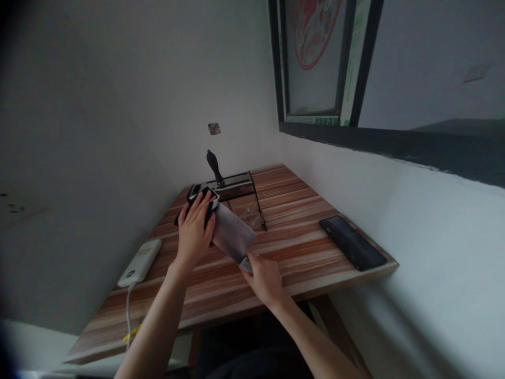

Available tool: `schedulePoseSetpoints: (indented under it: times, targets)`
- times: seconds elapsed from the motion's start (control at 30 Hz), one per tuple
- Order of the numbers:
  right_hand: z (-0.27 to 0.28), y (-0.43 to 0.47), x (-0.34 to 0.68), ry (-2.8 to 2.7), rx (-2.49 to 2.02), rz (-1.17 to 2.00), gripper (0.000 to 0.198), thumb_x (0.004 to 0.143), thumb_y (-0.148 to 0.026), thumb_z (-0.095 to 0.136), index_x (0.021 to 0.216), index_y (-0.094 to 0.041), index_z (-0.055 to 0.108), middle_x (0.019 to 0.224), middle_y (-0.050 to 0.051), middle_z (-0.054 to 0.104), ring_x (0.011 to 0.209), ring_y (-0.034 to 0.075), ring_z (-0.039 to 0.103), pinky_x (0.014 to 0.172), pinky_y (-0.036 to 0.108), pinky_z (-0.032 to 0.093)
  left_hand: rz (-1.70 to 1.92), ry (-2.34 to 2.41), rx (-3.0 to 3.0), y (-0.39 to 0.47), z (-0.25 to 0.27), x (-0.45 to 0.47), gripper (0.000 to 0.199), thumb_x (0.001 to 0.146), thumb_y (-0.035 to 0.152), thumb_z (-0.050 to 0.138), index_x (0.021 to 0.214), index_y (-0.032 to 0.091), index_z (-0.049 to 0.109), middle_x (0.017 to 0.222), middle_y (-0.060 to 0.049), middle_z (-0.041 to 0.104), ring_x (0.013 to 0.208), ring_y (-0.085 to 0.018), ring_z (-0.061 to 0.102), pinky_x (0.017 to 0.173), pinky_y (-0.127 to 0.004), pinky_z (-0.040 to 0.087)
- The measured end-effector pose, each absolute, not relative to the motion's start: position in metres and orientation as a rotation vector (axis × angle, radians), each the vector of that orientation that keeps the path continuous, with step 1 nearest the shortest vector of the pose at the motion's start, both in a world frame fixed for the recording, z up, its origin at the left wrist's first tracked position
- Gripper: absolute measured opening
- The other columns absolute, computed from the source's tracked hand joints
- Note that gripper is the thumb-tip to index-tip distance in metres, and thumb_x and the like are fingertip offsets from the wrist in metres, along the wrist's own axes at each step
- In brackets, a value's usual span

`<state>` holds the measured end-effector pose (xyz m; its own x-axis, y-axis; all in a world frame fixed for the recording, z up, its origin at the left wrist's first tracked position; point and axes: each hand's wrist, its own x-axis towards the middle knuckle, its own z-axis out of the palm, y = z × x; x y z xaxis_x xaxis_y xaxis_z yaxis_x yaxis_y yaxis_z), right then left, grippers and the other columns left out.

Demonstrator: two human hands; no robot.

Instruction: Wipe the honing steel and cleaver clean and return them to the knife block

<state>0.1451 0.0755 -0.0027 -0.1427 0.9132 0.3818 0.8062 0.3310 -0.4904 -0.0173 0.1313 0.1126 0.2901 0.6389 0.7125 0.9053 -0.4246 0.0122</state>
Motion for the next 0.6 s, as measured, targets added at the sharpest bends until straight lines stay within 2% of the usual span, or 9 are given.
schedulePoseSetpoints:
  times: [0.37,0.6]
  targets:
    - [-0.002,0.076,0.145,-1.984,-1.500,0.214,0.016,0.087,-0.032,0.055,0.096,-0.020,0.061,0.081,0.004,0.074,0.075,0.021,0.071,0.061,0.024,0.041,-0.901,-1.422,-2.107,0.125,0.101,-0.011,0.044,0.092,0.020,0.038,0.135,0.018,0.043,0.146,-0.006,0.039,0.138,-0.021,0.029,0.113,-0.045,0.015]
    - [-0.003,0.076,0.145,-1.978,-1.511,0.218,0.018,0.087,-0.032,0.054,0.098,-0.019,0.060,0.083,0.005,0.074,0.076,0.022,0.070,0.061,0.025,0.042,-0.842,-1.359,-2.239,0.109,0.080,0.009,0.043,0.092,0.022,0.040,0.135,0.019,0.042,0.145,-0.005,0.040,0.138,-0.021,0.030,0.113,-0.043,0.018]
